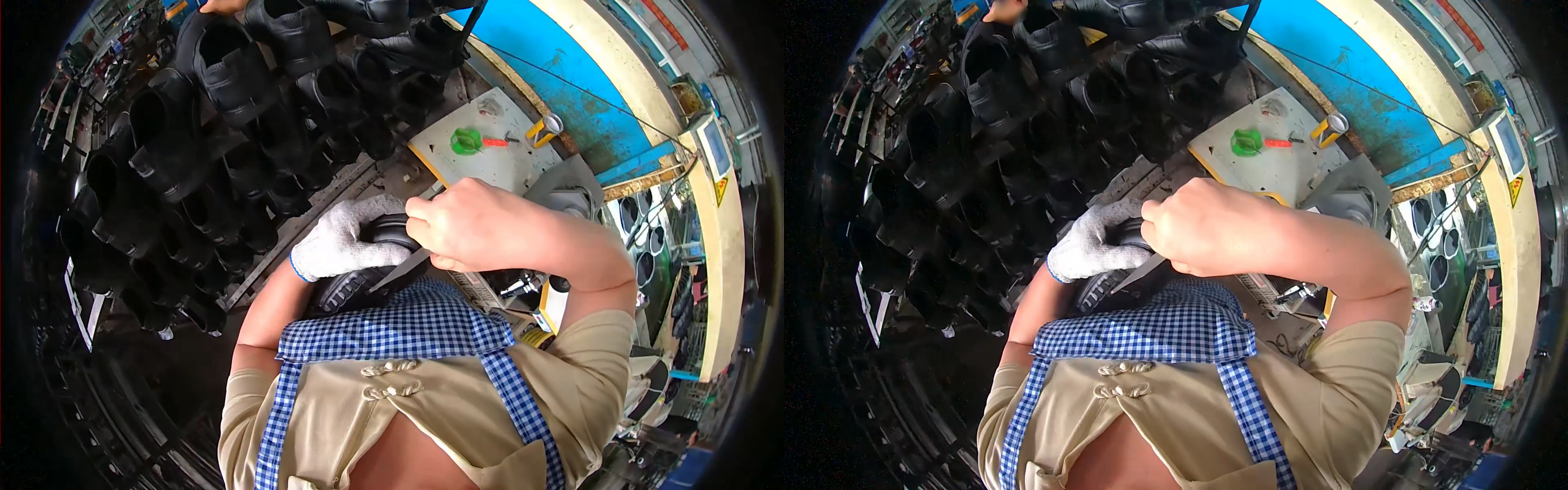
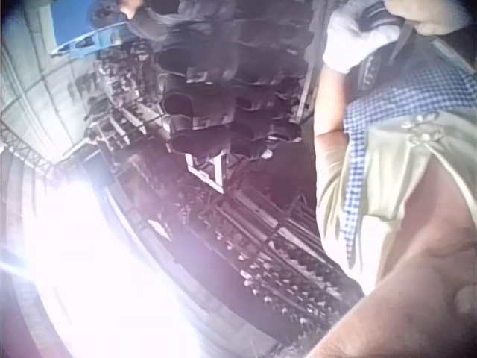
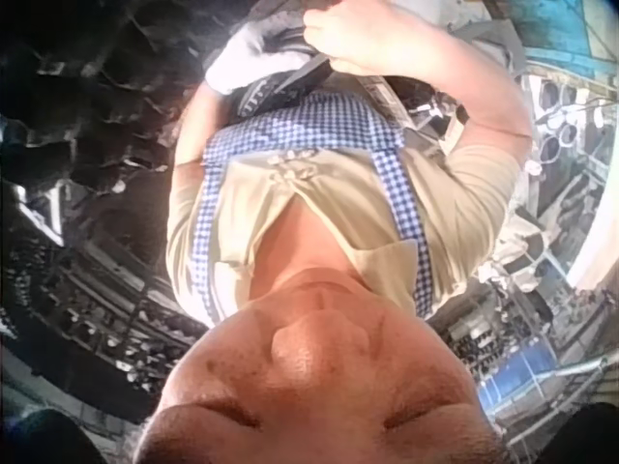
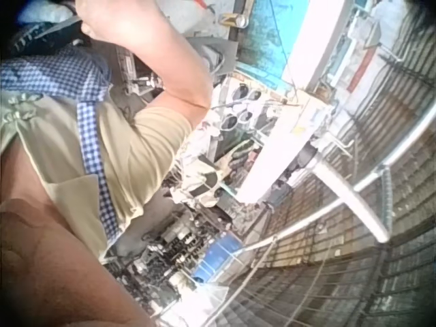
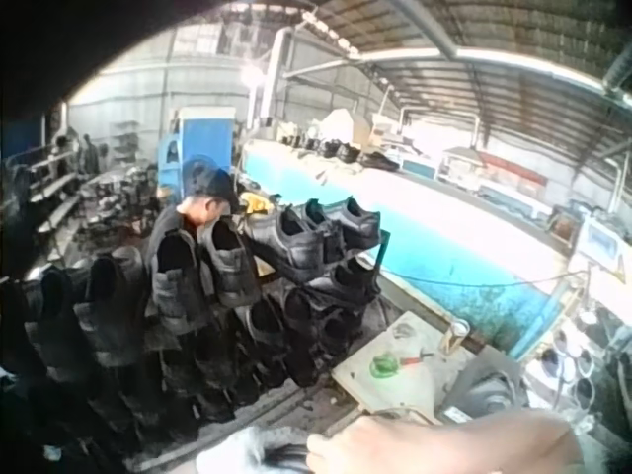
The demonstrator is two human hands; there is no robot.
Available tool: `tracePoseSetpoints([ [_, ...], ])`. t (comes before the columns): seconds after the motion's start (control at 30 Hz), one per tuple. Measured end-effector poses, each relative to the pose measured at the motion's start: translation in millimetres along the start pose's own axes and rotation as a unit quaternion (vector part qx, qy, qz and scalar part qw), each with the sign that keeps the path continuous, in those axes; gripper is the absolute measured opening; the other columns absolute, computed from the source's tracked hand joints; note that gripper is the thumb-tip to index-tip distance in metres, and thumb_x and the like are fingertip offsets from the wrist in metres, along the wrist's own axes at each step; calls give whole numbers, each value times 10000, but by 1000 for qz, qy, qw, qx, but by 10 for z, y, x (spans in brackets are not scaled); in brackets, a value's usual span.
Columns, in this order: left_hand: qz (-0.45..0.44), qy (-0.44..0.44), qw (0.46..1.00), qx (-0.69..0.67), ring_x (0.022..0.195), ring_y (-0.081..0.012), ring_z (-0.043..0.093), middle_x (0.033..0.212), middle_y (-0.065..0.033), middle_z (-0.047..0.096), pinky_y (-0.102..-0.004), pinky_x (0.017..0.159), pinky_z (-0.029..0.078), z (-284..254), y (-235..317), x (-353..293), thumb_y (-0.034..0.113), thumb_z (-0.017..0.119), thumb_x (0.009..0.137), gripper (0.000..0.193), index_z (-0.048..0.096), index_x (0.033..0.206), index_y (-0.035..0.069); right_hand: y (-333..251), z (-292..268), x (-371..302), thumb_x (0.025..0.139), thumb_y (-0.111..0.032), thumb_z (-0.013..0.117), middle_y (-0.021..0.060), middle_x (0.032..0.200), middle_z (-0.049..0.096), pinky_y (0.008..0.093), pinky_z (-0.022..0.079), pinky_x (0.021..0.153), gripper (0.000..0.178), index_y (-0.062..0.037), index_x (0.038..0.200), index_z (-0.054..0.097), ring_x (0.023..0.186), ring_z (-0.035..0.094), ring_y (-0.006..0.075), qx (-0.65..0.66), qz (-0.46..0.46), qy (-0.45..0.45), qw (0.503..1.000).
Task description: The person uses a small knife to trim excess material from the edges of black shoes. They handle the shoes one at a time, scraping the sole and upper edges, and then place the finished shoes onto a metal rack.
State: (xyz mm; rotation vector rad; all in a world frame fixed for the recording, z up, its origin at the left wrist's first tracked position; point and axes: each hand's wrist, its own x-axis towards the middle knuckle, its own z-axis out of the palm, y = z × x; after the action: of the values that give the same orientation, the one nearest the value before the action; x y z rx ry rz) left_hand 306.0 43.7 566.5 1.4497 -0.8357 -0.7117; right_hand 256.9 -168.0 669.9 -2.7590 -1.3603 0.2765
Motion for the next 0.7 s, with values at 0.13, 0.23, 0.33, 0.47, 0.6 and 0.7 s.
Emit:
tracePoseSetpoints([
  [0.13, -1, 10, 999, -31, 1032, -158, 630, 1110, -91, 688, -321, 964, 485, 11, -95, -2, 211, 836, 770, 556, 604, 1229, 0, 124, 199, -33, 689, -124, 701, 104, 764, 581, 391, 517, 585, 166, -36, 746, 572, 665, 643, 287, 99, -2, 96, 990],
  [0.23, -16, 10, 997, -72, 1037, -164, 627, 1110, -86, 683, -324, 965, 482, 15, -131, 13, 214, 843, 756, 541, 622, 1206, 12, 236, 358, -35, 647, -37, 670, 81, 715, 553, 361, 452, 533, 167, -48, 731, 527, 629, 594, 272, 230, -3, 161, 960],
  [0.33, -41, 20, 997, -61, 1050, -171, 622, 1120, -90, 677, -327, 964, 479, 8, -132, 16, 228, 862, 728, 561, 634, 1194, 15, 338, 536, -23, 635, 48, 613, 56, 698, 512, 302, 386, 489, 182, -40, 741, 495, 568, 518, 206, 311, -27, 224, 923],
  [0.47, -24, 32, 997, -65, 1049, -178, 622, 1115, -91, 674, -334, 967, 477, -2, -172, 26, 226, 870, 711, 581, 633, 1196, 11, 328, 734, -95, 642, 53, 588, 47, 711, 509, 272, 357, 486, 157, -32, 750, 512, 548, 470, 147, 384, -4, 265, 884],
  [0.6, 27, 100, 984, -142, 1079, -187, 606, 1144, -86, 657, -344, 982, 469, -76, -206, 58, 182, 839, 724, 554, 621, 1202, 9, 209, 1043, -277, 711, 42, 630, 27, 730, 498, 239, 327, 466, 156, -38, 781, 516, 501, 420, 90, 434, 69, 311, 843],
  [0.7, 138, 227, 933, -241, 1117, -205, 588, 1205, -87, 625, -361, 994, 473, -209, -324, 178, 199, 721, 828, 555, 521, 1319, 34, 308, 1668, -426, 777, -68, 729, 38, 764, 563, 287, 402, 489, 212, -59, 857, 533, 526, 508, 135, 343, 240, 379, 825],
])
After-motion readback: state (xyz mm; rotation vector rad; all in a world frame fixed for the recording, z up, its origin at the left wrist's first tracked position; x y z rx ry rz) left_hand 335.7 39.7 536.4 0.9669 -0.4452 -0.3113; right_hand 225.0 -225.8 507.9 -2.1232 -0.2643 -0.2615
